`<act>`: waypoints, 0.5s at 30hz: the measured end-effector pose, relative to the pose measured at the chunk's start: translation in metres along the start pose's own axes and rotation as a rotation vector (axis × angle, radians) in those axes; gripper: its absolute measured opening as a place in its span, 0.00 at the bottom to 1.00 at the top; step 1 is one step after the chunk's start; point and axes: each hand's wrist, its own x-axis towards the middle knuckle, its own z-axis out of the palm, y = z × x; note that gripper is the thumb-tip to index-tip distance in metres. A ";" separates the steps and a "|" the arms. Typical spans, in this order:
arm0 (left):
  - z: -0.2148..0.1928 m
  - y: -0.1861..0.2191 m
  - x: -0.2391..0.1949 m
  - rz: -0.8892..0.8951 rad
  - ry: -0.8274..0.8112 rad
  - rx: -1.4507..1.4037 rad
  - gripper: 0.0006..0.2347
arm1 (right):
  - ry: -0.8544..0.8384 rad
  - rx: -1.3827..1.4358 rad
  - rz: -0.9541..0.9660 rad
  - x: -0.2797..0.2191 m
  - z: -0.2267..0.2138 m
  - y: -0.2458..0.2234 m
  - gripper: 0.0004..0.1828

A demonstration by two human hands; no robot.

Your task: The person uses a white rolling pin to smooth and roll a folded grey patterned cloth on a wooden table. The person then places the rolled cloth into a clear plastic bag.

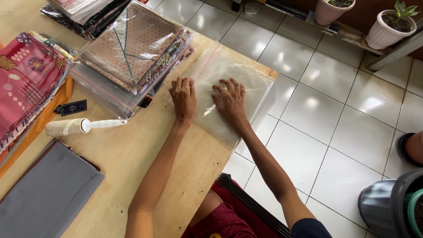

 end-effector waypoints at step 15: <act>-0.233 0.130 -0.013 0.115 -0.270 -0.562 0.09 | 0.158 0.551 -0.099 0.030 -0.101 -0.116 0.24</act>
